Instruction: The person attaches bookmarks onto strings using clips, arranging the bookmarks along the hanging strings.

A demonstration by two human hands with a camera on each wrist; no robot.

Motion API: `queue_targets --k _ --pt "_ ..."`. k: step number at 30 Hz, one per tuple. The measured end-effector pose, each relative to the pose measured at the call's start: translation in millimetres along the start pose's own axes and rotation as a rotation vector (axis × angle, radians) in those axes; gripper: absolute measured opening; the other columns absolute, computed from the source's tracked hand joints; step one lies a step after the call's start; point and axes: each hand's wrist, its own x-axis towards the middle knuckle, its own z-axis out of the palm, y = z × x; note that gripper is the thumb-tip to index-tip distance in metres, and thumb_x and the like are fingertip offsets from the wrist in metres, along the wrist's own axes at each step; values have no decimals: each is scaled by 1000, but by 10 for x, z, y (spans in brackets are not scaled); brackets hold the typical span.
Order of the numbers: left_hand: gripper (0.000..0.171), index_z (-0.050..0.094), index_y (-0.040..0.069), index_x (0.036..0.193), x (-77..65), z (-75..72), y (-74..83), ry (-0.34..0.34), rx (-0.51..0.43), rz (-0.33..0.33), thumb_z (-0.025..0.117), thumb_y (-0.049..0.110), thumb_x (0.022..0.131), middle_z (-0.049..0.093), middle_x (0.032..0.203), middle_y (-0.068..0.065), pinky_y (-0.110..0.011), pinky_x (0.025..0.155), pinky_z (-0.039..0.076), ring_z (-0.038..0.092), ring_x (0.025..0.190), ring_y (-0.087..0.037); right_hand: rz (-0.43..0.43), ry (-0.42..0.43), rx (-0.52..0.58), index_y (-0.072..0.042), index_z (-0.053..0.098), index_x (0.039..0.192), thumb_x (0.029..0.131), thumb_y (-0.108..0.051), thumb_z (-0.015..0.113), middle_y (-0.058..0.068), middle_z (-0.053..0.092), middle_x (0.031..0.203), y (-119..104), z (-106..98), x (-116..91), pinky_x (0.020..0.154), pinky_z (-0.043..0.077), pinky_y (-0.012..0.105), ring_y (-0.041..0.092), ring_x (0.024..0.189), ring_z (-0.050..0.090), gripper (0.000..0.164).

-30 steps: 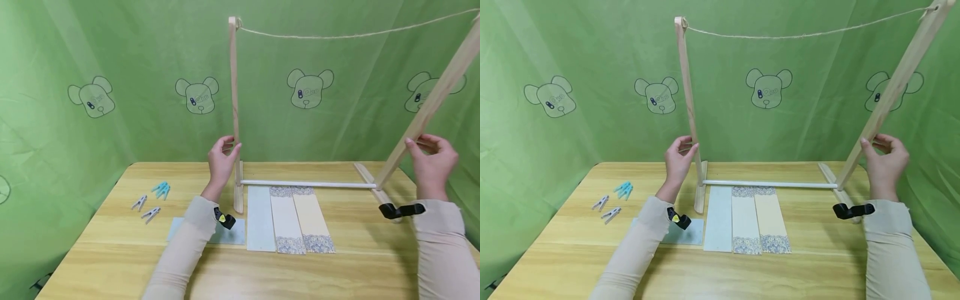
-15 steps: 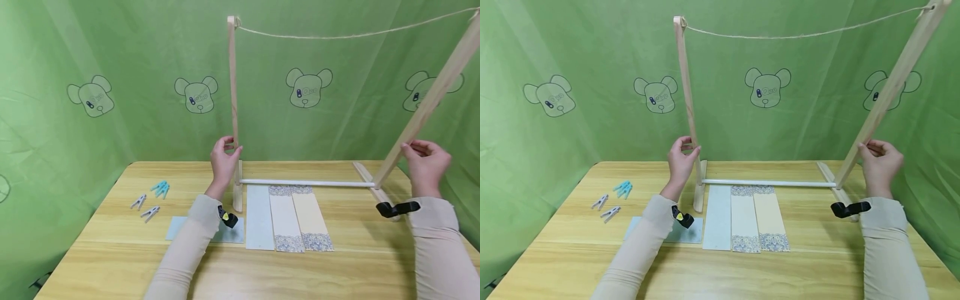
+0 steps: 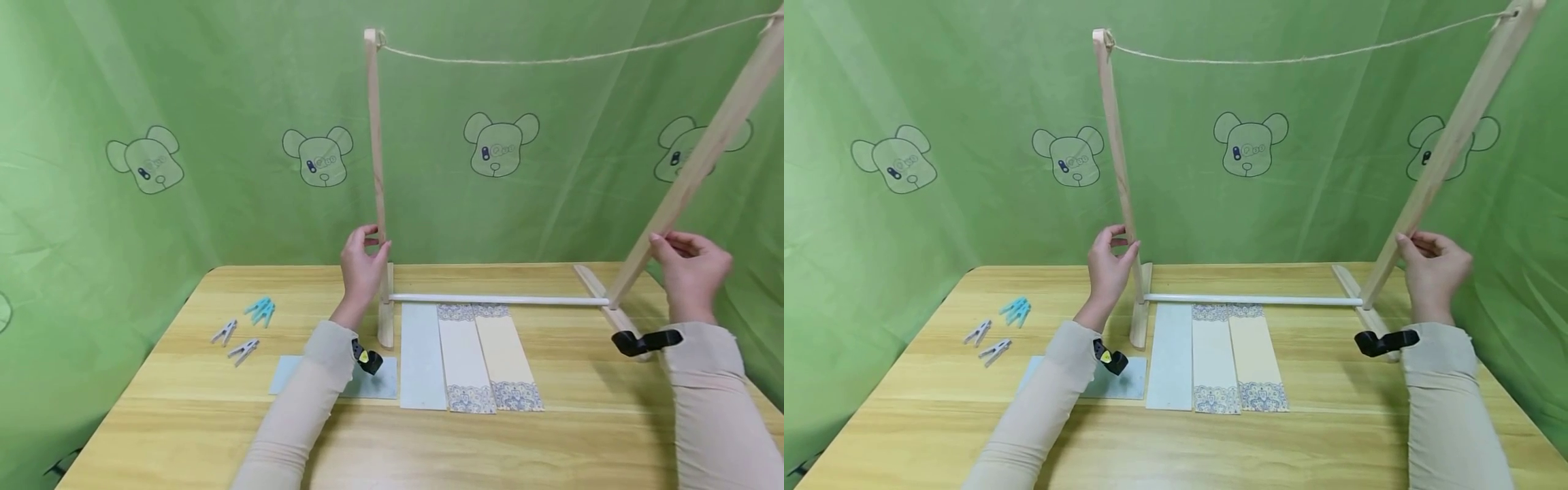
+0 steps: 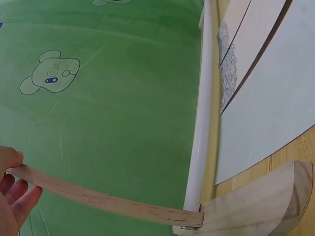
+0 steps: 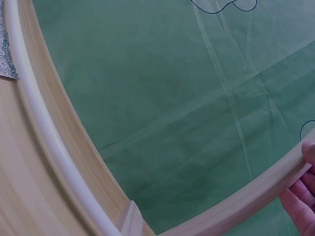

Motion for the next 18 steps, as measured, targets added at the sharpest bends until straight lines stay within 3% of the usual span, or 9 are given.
queue_targets --k 9,18 --pt "32 59 -3 112 22 -97 -42 20 31 -19 69 3 83 62 112 -14 -16 70 55 64 96 -24 -5 -14 40 -5 72 86 69 -3 82 -5 68 71 46 60 -23 60 53 11 4 64 65 19" --pt "30 60 -3 109 94 -273 -127 38 59 -6 70 2 81 63 110 -14 -17 68 56 64 94 -23 -91 -22 -56 -9 74 81 71 -6 81 -9 68 66 110 240 -138 53 49 7 1 60 63 12"
